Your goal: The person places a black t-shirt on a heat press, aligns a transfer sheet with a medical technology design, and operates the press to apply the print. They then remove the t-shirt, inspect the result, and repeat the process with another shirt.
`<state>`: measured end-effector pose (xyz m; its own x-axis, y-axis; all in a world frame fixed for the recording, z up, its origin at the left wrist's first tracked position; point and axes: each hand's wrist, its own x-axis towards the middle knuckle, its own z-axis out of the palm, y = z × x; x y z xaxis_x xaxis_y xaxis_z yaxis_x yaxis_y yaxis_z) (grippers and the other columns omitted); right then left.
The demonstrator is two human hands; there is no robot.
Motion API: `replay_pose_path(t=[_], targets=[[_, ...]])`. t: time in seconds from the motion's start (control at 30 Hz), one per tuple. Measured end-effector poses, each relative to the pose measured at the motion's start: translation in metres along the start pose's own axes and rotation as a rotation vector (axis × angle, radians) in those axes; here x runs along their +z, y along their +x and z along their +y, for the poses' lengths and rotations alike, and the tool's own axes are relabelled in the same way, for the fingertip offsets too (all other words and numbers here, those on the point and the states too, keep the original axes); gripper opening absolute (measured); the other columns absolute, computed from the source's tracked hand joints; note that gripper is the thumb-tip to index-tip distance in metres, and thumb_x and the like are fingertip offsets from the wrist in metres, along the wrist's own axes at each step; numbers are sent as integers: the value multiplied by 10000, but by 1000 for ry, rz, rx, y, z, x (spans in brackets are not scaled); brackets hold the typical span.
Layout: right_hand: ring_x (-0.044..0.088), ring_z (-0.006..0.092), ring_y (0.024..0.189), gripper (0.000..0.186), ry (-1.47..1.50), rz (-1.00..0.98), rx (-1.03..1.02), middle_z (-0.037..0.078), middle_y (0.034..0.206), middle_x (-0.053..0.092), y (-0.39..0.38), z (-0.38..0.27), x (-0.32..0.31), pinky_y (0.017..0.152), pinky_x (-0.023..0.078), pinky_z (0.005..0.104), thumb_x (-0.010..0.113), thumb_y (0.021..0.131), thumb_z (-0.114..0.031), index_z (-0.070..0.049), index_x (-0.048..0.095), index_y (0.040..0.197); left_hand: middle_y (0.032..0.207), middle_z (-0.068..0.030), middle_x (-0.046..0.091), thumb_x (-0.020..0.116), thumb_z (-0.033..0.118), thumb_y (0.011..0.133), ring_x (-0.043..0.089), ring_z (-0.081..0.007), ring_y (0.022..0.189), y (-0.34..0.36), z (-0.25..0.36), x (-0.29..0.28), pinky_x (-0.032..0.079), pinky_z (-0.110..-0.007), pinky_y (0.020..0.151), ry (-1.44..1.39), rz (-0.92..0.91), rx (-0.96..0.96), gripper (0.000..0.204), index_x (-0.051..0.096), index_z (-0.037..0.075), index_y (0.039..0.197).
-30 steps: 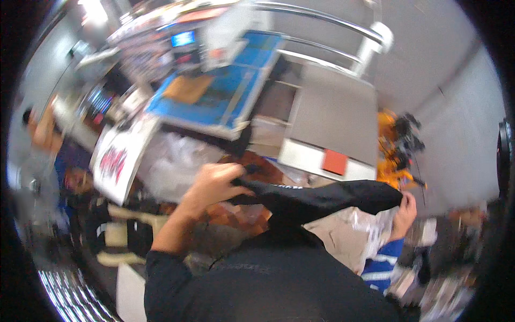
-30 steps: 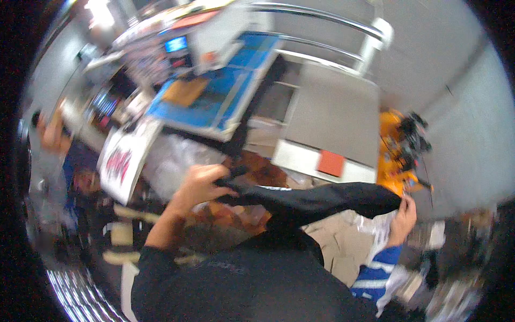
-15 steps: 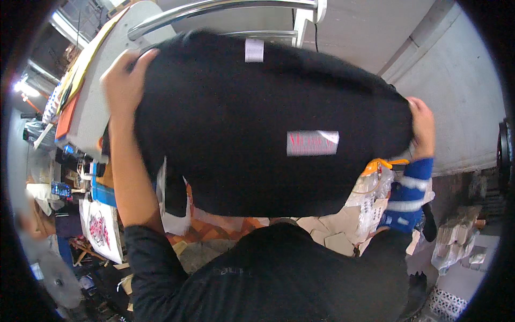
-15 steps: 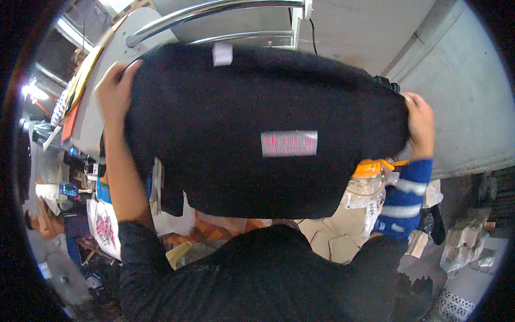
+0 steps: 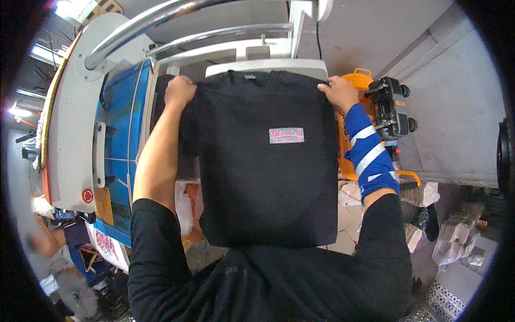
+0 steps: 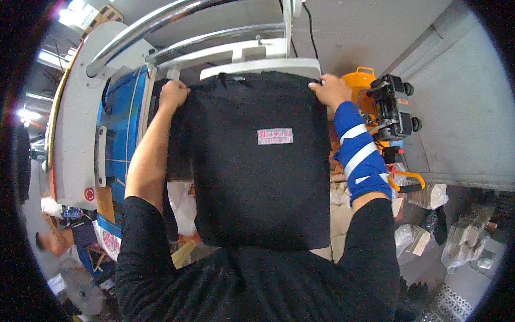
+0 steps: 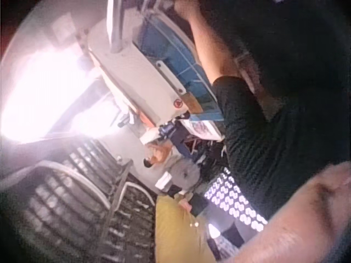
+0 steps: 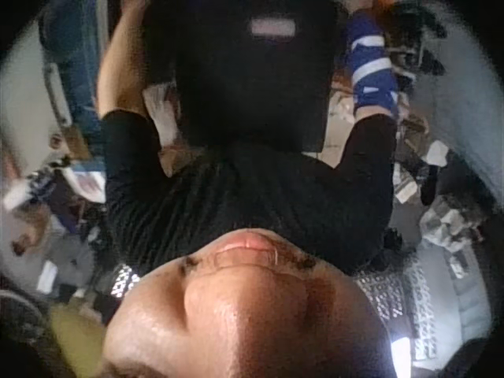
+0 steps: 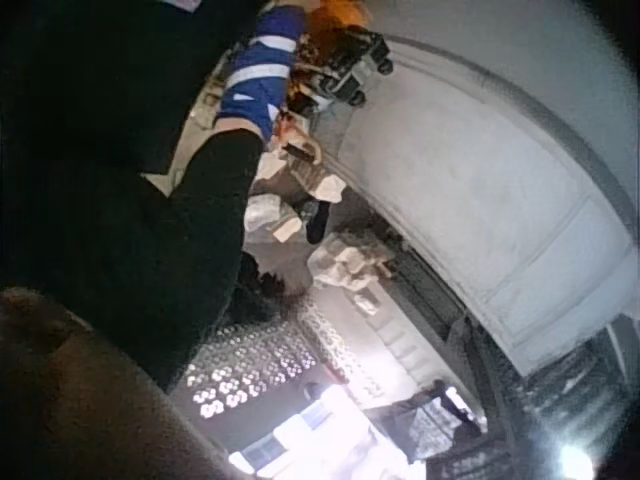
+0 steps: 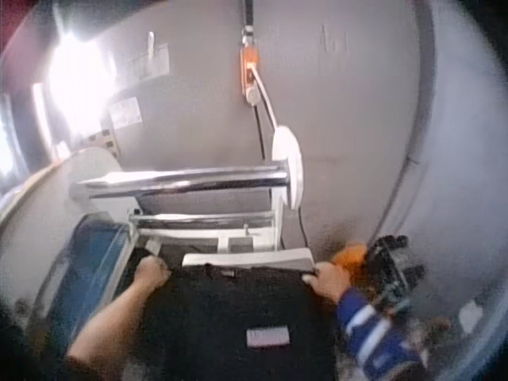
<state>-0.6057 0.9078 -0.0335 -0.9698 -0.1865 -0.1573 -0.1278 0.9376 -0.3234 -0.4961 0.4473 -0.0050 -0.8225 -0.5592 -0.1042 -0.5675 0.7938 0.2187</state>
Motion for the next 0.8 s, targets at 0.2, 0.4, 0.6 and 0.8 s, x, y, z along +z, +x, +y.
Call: replay_pose_path(t=[0.2,0.4,0.6,0.8], targets=[[705,381,999,253,-124,162,-28,164,1028,748,-4,13,-15,858,544,499,706,930,-341,-92,748,933,825,-127,705,691,112,950,698,-185,589,14,30,-13,584,-328,496,-498,-190,-139,106,682,10,978],[694,411,977,234,262,403,68,185,982,745,66,24,-23,859,538,491,675,918,-287,-60,729,933,835,-156,709,681,93,959,722,-230,677,63,43,14,620,-345,603,-977,91,-61,203,636,-38,1108],[663,404,1044,311,32,353,-609,203,1072,708,-8,-41,11,922,531,500,720,835,-153,-53,692,1128,1286,-183,686,730,130,891,649,-344,1214,-16,52,60,499,-422,1039,-592,345,480,371,670,16,1238],[660,343,1105,303,-229,270,-1048,160,1107,700,-61,-88,43,936,533,442,625,909,-90,-45,635,1209,1211,-183,706,696,-15,872,662,-371,1181,-225,22,44,475,-445,1080,-645,204,640,237,695,19,1106]])
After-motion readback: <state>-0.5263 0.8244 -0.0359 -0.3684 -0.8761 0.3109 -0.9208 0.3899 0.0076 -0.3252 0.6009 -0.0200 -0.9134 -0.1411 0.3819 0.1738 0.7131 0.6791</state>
